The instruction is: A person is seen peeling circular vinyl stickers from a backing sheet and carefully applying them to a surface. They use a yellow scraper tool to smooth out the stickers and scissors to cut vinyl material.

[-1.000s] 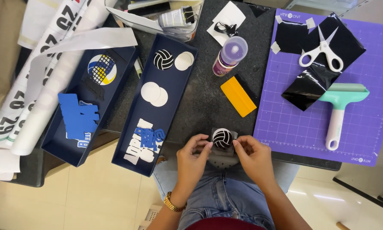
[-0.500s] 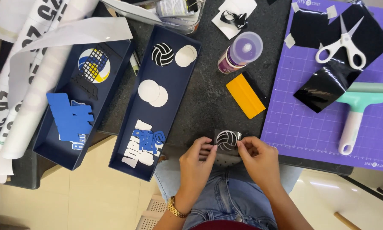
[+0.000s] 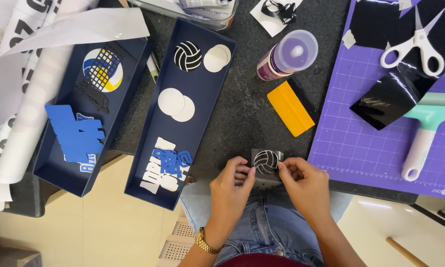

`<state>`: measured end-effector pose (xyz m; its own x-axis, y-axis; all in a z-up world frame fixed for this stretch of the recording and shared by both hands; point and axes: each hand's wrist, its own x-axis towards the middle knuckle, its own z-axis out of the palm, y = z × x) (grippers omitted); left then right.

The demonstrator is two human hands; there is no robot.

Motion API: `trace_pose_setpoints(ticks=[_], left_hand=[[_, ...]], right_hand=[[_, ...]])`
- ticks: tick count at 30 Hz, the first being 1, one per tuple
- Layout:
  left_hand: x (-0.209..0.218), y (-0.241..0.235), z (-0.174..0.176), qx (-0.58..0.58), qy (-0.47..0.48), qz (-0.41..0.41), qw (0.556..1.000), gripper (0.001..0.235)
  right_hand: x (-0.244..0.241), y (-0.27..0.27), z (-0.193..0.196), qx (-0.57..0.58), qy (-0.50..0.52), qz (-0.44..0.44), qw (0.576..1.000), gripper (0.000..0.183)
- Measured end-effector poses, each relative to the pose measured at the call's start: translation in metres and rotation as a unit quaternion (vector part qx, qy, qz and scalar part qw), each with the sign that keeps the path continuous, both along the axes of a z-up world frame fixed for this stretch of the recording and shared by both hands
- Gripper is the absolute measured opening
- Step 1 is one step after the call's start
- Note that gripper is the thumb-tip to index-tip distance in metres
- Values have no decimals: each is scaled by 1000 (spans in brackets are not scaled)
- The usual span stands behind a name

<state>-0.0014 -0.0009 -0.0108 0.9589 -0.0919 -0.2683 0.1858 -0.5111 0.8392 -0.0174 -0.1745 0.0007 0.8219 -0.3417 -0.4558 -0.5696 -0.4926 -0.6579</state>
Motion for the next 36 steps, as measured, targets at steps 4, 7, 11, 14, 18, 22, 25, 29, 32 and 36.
trace_pose_setpoints(ticks=[4, 7, 11, 14, 18, 22, 25, 29, 32, 36], left_hand=[[1, 0, -1, -1, 4, -4, 1000, 22], [1, 0, -1, 3, -2, -3, 1000, 22], [1, 0, -1, 11, 1, -6, 1000, 22], [1, 0, -1, 13, -4, -8, 1000, 21], [1, 0, 0, 13, -9, -12, 1000, 21], [3, 0, 1, 12, -19, -15, 1000, 21], [3, 0, 0, 10, -13, -16, 1000, 21], [2, 0, 0, 13, -16, -18, 1000, 21], [3, 0, 1, 8, -12, -16, 1000, 22], [3, -1, 0, 13, -15, -15, 1000, 22]], right_hand=[[0, 1, -1, 3, -8, -4, 1000, 10], [-2, 0, -6, -11, -18, -2, 1000, 10], [-1, 0, -4, -12, -12, 9, 1000, 10], [-2, -1, -5, -17, -24, 15, 999, 10], [-1, -1, -3, -14, -20, 17, 1000, 11], [0, 0, -2, -12, -11, 14, 1000, 11], [-1, 0, -3, -12, -9, 12, 1000, 10], [0, 0, -3, -12, -10, 13, 1000, 10], [-1, 0, -3, -16, -19, 19, 999, 11], [-1, -1, -4, -21, -17, 20, 999, 10]])
